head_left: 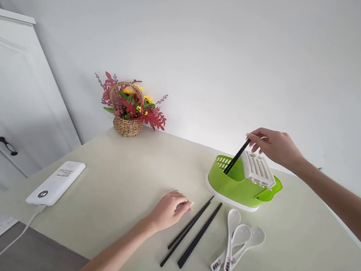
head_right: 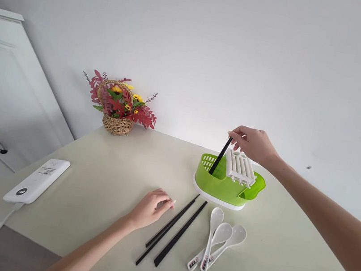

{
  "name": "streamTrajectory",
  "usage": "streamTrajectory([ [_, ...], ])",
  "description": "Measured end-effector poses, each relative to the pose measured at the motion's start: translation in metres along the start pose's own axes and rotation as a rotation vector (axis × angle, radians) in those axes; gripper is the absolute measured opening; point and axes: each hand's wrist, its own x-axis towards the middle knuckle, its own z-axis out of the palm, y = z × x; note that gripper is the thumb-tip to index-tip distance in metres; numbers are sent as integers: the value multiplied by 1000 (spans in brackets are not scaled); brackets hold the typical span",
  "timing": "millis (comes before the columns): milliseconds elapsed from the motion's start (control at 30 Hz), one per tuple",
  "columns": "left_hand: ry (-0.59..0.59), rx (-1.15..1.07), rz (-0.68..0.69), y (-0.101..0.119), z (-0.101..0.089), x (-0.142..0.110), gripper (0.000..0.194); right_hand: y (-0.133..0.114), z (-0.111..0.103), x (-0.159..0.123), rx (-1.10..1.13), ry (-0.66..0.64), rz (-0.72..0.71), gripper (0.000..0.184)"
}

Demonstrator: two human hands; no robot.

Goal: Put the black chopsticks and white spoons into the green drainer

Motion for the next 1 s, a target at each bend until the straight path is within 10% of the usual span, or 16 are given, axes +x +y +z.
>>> streamTrajectory([
  [267, -6, -9, -52, 4, -3, 2, 42, 25, 12, 29, -122, -109, 19, 41],
  [500, -29, -6, -36, 5, -3, 4, 41, 0, -9, 16, -306, 156, -73, 40],
  [767, -31, 28, -27, 3, -2, 2, 40, -47, 6, -75, -527, -214, -733, 30],
  [1000, -9, 115, 23, 7, -2, -9, 31, -43, 69, -138, -672, -548, -893, 18],
])
